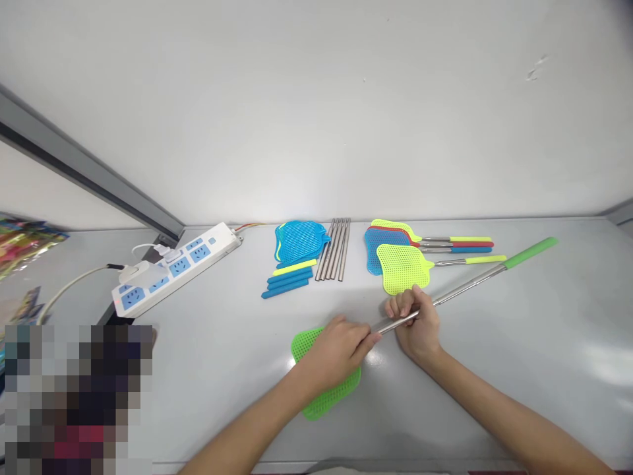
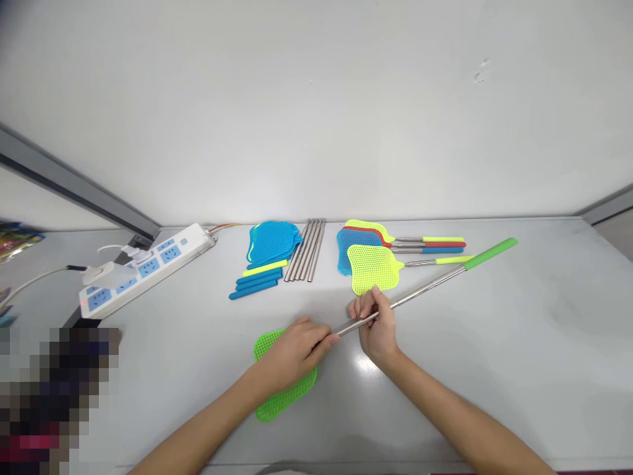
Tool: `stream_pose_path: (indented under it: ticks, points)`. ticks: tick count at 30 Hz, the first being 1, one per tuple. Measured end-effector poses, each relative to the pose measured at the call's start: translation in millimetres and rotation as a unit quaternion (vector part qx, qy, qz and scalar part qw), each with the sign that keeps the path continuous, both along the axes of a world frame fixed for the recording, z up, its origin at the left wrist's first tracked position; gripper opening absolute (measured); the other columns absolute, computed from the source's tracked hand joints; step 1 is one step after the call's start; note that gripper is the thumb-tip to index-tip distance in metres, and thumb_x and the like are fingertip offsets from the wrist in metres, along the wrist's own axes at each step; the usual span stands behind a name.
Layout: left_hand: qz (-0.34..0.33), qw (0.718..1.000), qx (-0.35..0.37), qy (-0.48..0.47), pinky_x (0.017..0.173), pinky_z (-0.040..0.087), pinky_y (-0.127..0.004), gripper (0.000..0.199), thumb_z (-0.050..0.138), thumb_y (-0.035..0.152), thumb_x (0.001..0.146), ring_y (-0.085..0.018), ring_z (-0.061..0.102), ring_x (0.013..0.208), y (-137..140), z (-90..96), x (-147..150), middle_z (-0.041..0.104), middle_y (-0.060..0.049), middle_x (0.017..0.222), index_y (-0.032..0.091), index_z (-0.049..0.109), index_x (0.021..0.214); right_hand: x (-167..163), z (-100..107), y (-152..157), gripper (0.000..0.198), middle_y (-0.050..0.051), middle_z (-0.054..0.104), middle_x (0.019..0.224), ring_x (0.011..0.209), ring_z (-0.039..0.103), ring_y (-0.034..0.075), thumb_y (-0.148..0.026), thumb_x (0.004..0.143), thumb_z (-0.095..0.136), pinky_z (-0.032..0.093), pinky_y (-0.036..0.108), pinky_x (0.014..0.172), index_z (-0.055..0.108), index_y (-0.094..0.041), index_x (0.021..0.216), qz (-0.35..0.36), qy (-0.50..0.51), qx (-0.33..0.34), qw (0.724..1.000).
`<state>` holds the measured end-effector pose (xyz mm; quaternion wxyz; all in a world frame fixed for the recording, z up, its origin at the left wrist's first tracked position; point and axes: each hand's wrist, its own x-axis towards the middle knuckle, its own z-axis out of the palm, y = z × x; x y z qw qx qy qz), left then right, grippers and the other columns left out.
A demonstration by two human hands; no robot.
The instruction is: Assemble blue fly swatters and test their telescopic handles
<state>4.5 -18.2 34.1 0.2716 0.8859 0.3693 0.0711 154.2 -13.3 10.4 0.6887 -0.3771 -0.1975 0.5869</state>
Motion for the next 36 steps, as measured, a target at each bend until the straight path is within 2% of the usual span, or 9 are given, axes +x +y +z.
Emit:
stream_pose_path:
  ticks: [7, 14, 24, 36]
  points:
    - [0.006, 1.0, 0.004, -0.003, 0.061, 0.03, -0.026, 0.038, 0.02, 0.031, 0.09, -0.01, 0.042, 0.051, 0.4, -1.1, 0.8, 0.049, 0.002, 0.056, 0.017, 0.04, 0.062, -0.7, -2.4, 2.2, 0.05, -0.004, 0.023, 0.036, 0.037, 0.026, 0.008, -0.038, 0.083, 0.037, 0.029, 0.027, 0.044, 0.036, -0.018, 0.037, 0.005, -0.019, -0.018, 1.0]
    - [0.008, 1.0, 0.008, -0.008, 0.061, 0.029, -0.026, 0.036, 0.021, 0.03, 0.09, -0.01, 0.041, 0.051, 0.1, -1.5, 1.1, 0.049, 0.003, 0.056, 0.017, 0.039, 0.061, -0.8, -1.8, 2.7, 0.049, -0.004, 0.024, 0.035, 0.037, 0.026, 0.008, -0.036, 0.083, 0.039, 0.028, 0.027, 0.044, 0.038, -0.018, 0.037, 0.009, 0.004, -0.02, 1.0]
    - [0.008, 1.0, 0.002, -0.015, 0.059, 0.029, -0.027, 0.036, 0.022, 0.029, 0.09, -0.01, 0.042, 0.051, 0.5, -1.7, 1.4, 0.049, 0.002, 0.057, 0.017, 0.04, 0.062, -0.7, -3.1, 3.0, 0.047, -0.004, 0.026, 0.037, 0.038, 0.028, 0.008, -0.034, 0.083, 0.041, 0.03, 0.027, 0.045, 0.039, -0.018, 0.039, 0.003, -0.014, -0.027, 1.0]
    - [0.014, 1.0, 0.014, -0.003, 0.061, 0.031, -0.029, 0.036, 0.02, 0.028, 0.09, -0.011, 0.044, 0.054, 0.8, -6.6, 1.4, 0.051, 0.001, 0.058, 0.016, 0.042, 0.064, 1.0, -2.7, 5.3, 0.046, -0.003, 0.03, 0.04, 0.041, 0.033, 0.01, -0.037, 0.082, 0.04, 0.034, 0.028, 0.05, 0.044, -0.018, 0.04, 0.053, -0.03, -0.031, 0.998]
